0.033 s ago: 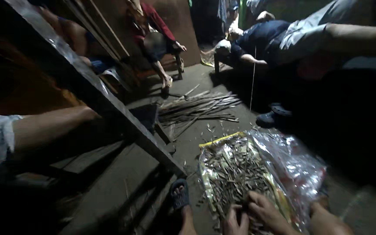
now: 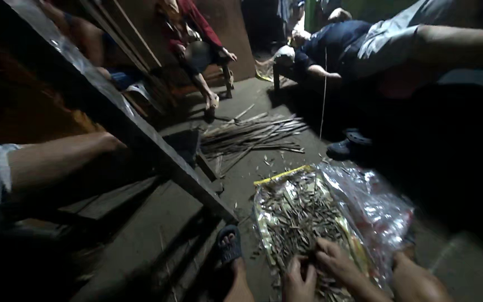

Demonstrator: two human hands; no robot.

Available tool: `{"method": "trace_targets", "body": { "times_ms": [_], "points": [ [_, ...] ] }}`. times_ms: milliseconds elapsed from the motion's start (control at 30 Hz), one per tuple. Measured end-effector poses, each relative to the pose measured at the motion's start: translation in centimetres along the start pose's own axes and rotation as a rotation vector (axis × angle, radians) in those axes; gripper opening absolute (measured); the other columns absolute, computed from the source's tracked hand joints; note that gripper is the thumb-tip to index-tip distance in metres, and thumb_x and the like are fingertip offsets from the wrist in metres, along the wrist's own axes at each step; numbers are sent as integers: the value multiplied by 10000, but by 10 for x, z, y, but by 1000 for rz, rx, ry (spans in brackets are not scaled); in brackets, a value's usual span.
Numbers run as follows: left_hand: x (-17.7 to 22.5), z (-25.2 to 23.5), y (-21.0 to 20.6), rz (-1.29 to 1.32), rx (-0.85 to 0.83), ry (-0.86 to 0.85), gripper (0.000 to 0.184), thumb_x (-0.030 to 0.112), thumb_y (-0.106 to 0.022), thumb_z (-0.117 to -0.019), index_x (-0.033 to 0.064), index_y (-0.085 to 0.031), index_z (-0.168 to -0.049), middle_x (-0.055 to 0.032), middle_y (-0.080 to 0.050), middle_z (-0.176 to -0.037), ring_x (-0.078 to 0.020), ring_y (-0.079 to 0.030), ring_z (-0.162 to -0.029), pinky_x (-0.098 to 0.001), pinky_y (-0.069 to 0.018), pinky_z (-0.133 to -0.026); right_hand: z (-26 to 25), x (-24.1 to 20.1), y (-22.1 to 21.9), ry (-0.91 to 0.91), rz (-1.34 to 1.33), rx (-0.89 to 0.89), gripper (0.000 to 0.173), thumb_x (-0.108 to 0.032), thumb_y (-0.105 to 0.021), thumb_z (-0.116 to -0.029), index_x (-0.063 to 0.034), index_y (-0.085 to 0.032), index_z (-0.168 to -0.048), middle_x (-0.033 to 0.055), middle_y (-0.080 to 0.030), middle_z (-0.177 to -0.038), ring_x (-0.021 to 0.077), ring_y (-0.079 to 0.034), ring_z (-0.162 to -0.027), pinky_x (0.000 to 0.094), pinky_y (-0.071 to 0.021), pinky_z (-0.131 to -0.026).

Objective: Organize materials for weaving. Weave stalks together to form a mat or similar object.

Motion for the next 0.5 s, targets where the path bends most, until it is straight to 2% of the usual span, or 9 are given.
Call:
{"method": "trace_targets", "body": {
  "times_ms": [67,133,200,267,300,400,500],
  "points": [
    [2,-7,6,-73,-42,46,272,127,-627,-989,-64,-701,-1168,-229,-682,-1187,-330,-665,-1103,-492,-511,-988,-4,-2,0,-22,3,14,241,-76,-499,-1014,46,-646,-1161,167,-666,-1012,228,-637,-885,425,-520,-823],
    [3,-11,9,-35,-54,64,234,118,-636,-994,-43,-712,-1146,-189,-702,-1144,-260,-679,-1042,-437,-529,-946,-3,-2,-2,-32,-44,23,240,-73,-481,-1027,49,-632,-1168,138,-645,-980,182,-597,-821,376,-501,-772],
    [3,-12,9,59,-6,93,194,79,-637,-993,-48,-702,-1124,-155,-702,-1026,-173,-670,-869,-347,-551,-808,1,-1,-7,-17,-175,60,261,-118,-443,-1058,48,-601,-1181,66,-584,-874,102,-522,-692,291,-464,-652],
    [1,-16,10,137,44,132,161,66,-635,-995,-48,-688,-1096,-125,-679,-927,-133,-633,-752,-311,-540,-716,3,-3,-11,-31,-332,95,319,-245,-356,-1105,5,-549,-1153,-18,-485,-755,47,-444,-580,229,-405,-544],
    [-1,-17,9,163,74,128,144,64,-639,-991,-43,-686,-1076,-105,-667,-884,-113,-620,-703,-290,-536,-671,6,-7,-13,-48,-393,99,353,-273,-309,-1111,-5,-528,-1182,-37,-467,-734,36,-430,-551,212,-391,-510],
    [-2,-19,10,188,126,89,126,73,-669,-977,-30,-690,-1046,-85,-673,-857,-104,-627,-672,-278,-544,-640,18,-17,-17,-29,-384,37,395,-264,-289,-1112,4,-475,-1336,-24,-464,-804,39,-438,-597,211,-396,-544],
    [2,-18,10,195,144,78,112,71,-668,-978,-25,-691,-1031,-76,-669,-867,-82,-619,-666,-248,-533,-625,25,-20,-24,9,-317,-29,418,-263,-322,-1113,7,-440,-1409,18,-526,-921,50,-498,-690,226,-447,-626]
  ]
}}
Point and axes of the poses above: each hand's wrist, its own z-axis away from the middle knuckle, its own y-axis out of the back of the hand, x = y × z, the point moved 1 cm from there along -z, towards the middle knuckle
